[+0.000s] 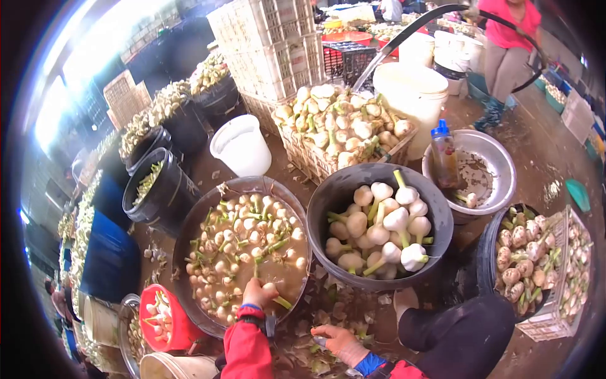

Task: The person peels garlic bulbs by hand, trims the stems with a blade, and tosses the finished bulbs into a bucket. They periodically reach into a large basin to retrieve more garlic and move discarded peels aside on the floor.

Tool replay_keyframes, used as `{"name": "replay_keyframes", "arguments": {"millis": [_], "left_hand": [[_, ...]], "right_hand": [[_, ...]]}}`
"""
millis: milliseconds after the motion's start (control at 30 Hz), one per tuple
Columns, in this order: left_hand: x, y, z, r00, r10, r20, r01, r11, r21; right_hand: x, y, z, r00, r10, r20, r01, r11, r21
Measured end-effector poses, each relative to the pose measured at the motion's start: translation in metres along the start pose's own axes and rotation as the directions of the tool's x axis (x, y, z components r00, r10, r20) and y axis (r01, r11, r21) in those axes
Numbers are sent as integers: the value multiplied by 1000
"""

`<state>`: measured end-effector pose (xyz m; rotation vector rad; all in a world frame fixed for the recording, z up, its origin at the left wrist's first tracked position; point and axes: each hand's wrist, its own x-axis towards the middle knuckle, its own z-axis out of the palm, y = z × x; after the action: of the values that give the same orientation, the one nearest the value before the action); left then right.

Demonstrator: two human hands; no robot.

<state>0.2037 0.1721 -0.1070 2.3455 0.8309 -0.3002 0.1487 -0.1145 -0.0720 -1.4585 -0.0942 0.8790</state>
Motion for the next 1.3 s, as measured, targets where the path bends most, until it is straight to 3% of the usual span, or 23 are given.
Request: {"name": "replay_keyframes", "arguments": {"millis": [67, 100, 133, 167, 200, 267, 367, 467, 533, 633, 667, 733, 767, 800, 867, 933, 1033, 1100, 1133, 1167, 1200, 1233, 1300], "left_hand": [[-18, -9, 7, 945, 110, -307, -160, 977, -140], [-30, -4, 6, 943, 124, -308, -171, 976, -132], [-47, 5, 4, 955, 24, -295, -178, 842, -510], [-60, 12, 4, 968, -59, -242, -166, 570, -805], [-70, 12, 8, 970, -36, -239, -194, 472, -860], [-131, 55, -2, 997, -60, -57, -36, 293, -956], [-173, 61, 20, 999, -33, 32, 40, 301, -953], [-198, 59, 45, 998, 39, 51, 36, 320, -947], [-224, 74, 42, 997, 72, -19, -47, 411, -910], [-241, 67, 52, 936, 235, -262, -351, 591, -726], [-243, 63, 55, 936, 235, -261, -351, 591, -726], [-258, 78, 50, 788, 316, -528, -499, 830, -248], [-274, 92, 43, 780, 314, -542, -442, 889, -122], [-276, 94, 46, 782, 308, -541, -437, 891, -124], [-275, 91, 53, 782, 305, -543, -364, 932, -1], [-275, 93, 56, 788, 324, -523, -370, 929, 17], [-275, 92, 53, 755, 361, -548, -454, 890, -39], [-260, 67, 57, 724, 400, -561, -553, 823, -127], [-259, 61, 58, 942, 199, -269, -334, 504, -797], [-257, 52, 52, 961, 252, -118, -196, 312, -929], [-253, 48, 45, 940, 340, 14, -26, 112, -993], [-262, 61, 35, 904, 427, 13, 24, -21, -1000], [-273, 72, 33, 938, 345, 24, 50, -66, -997]], "right_hand": [[-1, 2, 2, 1000, -14, 7, 14, 998, 63], [-3, -2, 2, 1000, -7, 19, 7, 1000, -21], [-6, -4, 3, 999, 2, 32, 2, 994, -106], [-9, -4, 5, 1000, -11, 26, 14, 995, -101], [-11, -2, 8, 999, -47, -4, 47, 999, -10], [-11, -2, 13, 995, -93, -40, 96, 992, 83], [-12, -5, 16, 969, -171, -176, 205, 958, 200], [-34, -23, 10, 938, -288, -190, 313, 943, 112], [-35, -22, 4, 938, -275, -210, 295, 953, 70], [-48, -42, -7, 956, -254, -150, 278, 944, 177], [-49, -41, -7, 956, -254, -150, 278, 944, 178], [-52, -38, -4, 944, -308, -121, 314, 949, 39], [-50, -34, -2, 922, -345, -174, 339, 939, -68], [-50, -33, -2, 924, -341, -171, 334, 940, -68], [-50, -29, -1, 916, -296, -270, 219, 934, -281], [-49, -26, -1, 876, -327, -356, 235, 932, -276], [-45, -21, -10, 887, -364, -285, 270, 909, -318], [-45, -19, -13, 921, -349, -171, 326, 933, -149], [-46, -23, -13, 942, -321, -100, 323, 946, 0], [-50, -27, -13, 973, -232, 14, 216, 923, 319], [-54, -31, -13, 950, -302, 85, 249, 892, 378], [-56, -37, -13, 940, -323, 107, 276, 908, 316], [-65, -52, -12, 930, -345, 126, 307, 918, 250]]}}
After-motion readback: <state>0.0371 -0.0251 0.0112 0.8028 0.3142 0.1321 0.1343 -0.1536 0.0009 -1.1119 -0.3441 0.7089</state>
